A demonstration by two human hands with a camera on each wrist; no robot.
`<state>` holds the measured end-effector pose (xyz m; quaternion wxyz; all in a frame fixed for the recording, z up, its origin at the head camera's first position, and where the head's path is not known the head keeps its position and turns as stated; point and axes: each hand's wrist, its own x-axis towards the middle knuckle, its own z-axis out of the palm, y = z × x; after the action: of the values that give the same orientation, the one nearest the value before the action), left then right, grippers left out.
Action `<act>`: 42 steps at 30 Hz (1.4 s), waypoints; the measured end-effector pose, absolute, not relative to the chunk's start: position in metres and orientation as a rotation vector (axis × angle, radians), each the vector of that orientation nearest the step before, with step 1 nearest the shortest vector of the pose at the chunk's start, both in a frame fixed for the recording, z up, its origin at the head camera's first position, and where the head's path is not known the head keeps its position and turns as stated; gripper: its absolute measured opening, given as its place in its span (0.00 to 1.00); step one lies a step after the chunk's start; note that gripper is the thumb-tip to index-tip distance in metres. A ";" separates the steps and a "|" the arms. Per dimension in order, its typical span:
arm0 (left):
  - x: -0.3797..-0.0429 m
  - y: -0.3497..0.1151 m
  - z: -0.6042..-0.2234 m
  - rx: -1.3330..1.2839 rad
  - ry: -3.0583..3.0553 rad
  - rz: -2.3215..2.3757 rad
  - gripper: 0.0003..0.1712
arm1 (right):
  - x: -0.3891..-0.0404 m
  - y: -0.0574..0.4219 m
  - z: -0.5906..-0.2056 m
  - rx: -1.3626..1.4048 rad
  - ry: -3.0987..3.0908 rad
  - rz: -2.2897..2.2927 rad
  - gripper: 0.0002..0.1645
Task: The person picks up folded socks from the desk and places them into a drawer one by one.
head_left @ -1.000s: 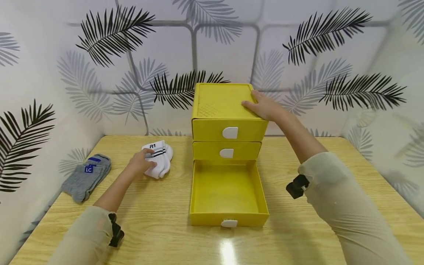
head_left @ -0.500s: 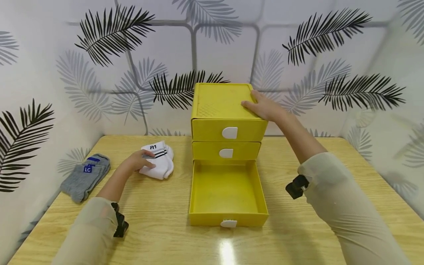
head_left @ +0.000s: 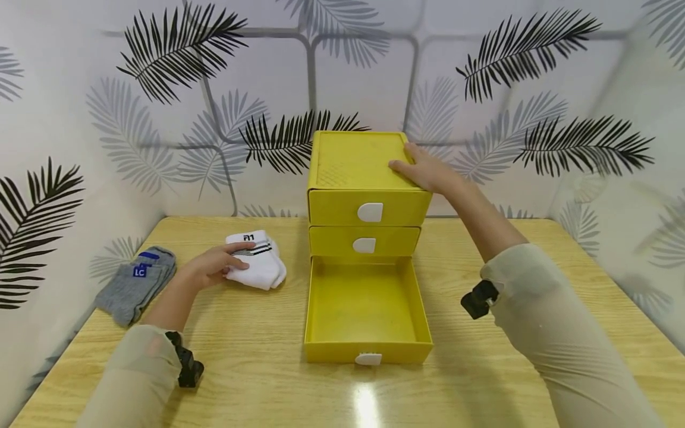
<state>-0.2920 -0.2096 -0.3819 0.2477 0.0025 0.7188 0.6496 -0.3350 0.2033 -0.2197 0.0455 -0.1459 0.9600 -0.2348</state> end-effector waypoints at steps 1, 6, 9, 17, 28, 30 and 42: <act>-0.291 -0.209 -0.382 -0.002 1.955 1.769 0.38 | -0.335 0.204 -0.220 -0.449 2.931 -0.720 0.45; -0.286 -0.208 -0.382 -0.021 1.905 1.814 0.38 | -0.336 0.205 -0.221 -0.456 2.929 -0.717 0.45; -0.283 -0.209 -0.382 -0.004 1.921 1.809 0.38 | -0.336 0.205 -0.221 -0.454 2.931 -0.717 0.45; -0.274 -0.206 -0.374 0.049 1.929 1.810 0.38 | -0.336 0.205 -0.220 -0.451 2.940 -0.709 0.45; -0.247 -0.198 -0.354 0.156 1.885 1.882 0.40 | -0.336 0.205 -0.220 -0.439 2.945 -0.711 0.45; -0.242 -0.198 -0.351 0.182 1.870 1.892 0.40 | -0.335 0.204 -0.220 -0.441 2.943 -0.718 0.45; -0.205 -0.190 -0.341 0.259 1.690 1.951 0.34 | -0.336 0.205 -0.220 -0.432 2.931 -0.735 0.45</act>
<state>-0.2048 -0.1904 -0.3405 0.2704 0.0962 0.6273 0.7240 -0.3356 0.2046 -0.2203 0.0446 -0.1413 0.9593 -0.2405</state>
